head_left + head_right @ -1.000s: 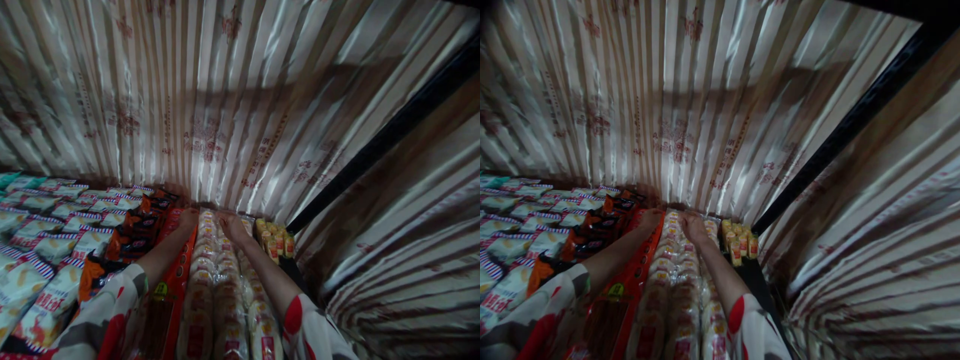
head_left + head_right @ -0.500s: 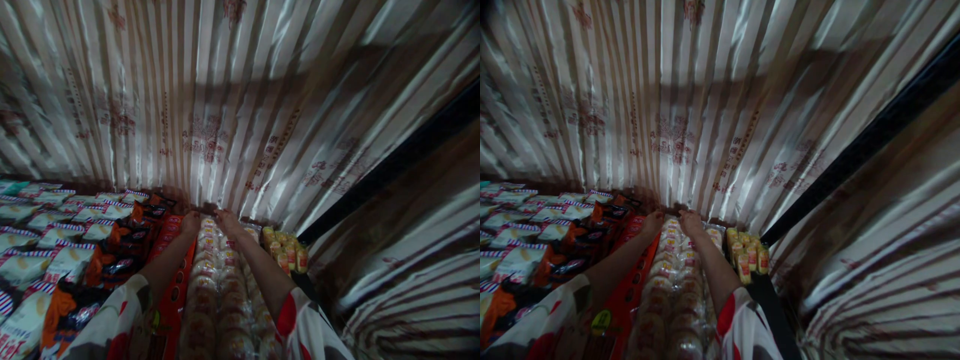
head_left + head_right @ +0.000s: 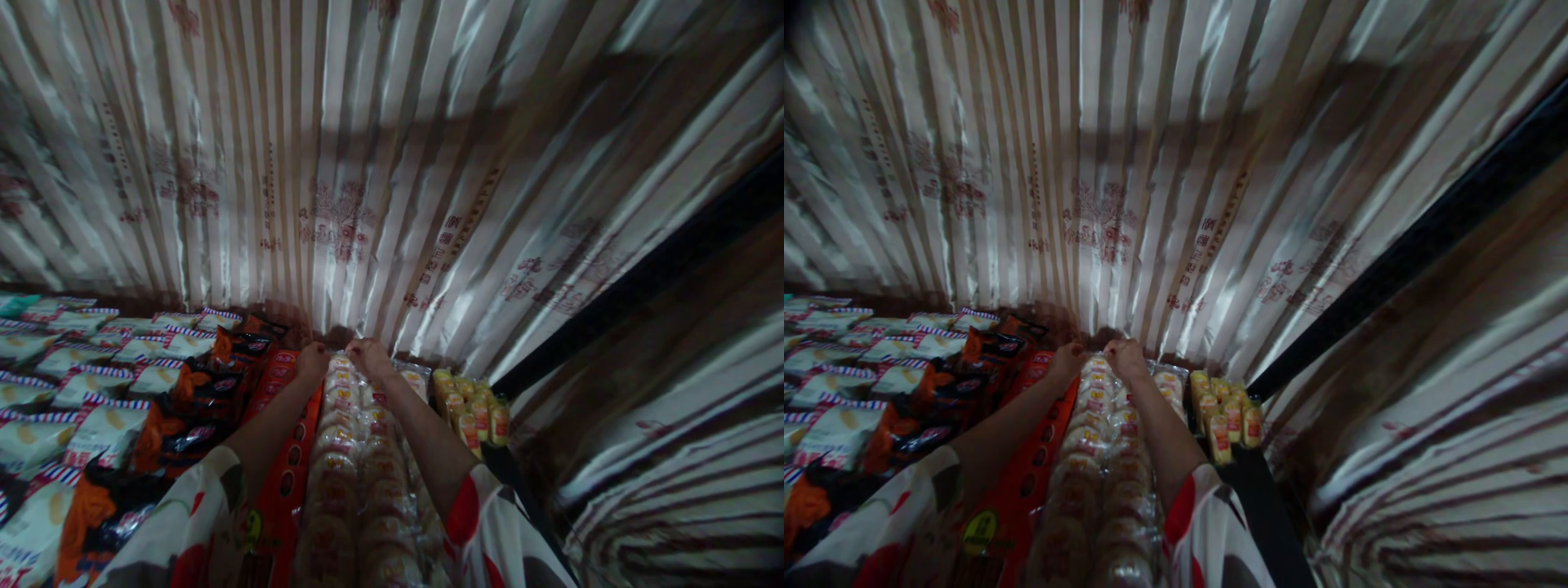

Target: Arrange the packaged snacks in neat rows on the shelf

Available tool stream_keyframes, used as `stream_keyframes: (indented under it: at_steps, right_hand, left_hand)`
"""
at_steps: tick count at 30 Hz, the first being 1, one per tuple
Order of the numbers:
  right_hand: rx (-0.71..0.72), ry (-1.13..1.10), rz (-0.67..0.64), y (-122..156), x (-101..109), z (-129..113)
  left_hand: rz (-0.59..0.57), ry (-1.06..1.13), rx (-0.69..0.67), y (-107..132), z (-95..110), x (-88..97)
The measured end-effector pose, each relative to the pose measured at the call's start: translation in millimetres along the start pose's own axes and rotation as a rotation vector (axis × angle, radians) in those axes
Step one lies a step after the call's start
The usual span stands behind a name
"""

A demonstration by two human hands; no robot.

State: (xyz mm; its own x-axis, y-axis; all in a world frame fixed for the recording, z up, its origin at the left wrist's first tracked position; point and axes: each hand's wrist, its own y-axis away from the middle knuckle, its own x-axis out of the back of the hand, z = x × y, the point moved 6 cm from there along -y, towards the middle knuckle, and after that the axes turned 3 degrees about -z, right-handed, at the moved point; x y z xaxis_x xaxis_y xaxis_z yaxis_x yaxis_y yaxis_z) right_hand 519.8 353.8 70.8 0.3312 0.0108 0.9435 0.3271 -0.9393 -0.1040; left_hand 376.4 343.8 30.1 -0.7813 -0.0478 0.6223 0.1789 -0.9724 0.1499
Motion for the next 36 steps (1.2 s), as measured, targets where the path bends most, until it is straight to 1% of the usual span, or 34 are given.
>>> stream_keyframes:
  at_steps: [5,8,10,13,15,19,23,30,36]
  right_hand:
    - [-0.032,0.003,0.060,7,3,-2]
    - [-0.028,0.000,0.104,14,8,-4]
    - [0.020,0.001,0.111,20,13,-8]
    - [0.116,0.032,0.086,30,18,-17]
    - [0.134,0.071,0.056,36,19,-21]
    - [0.103,0.121,0.005,40,16,-22]
    - [0.086,0.125,0.005,38,14,-20]
    - [0.056,0.113,0.035,31,10,-16]
    - [0.014,0.130,0.062,31,7,-15]
  left_hand:
    - [0.006,-0.017,0.007,2,-2,-0.9]
    - [0.014,-0.032,0.004,2,-1,0.6]
    - [0.017,-0.042,-0.003,3,-1,2.3]
    - [0.010,-0.056,-0.018,6,1,5.2]
    - [-0.003,-0.068,-0.032,11,4,7.3]
    - [-0.035,-0.100,-0.050,20,10,11.2]
    - [-0.071,-0.129,-0.054,26,14,12.9]
    - [-0.137,-0.149,-0.040,25,12,9.3]
    - [-0.141,-0.153,-0.041,22,9,7.7]
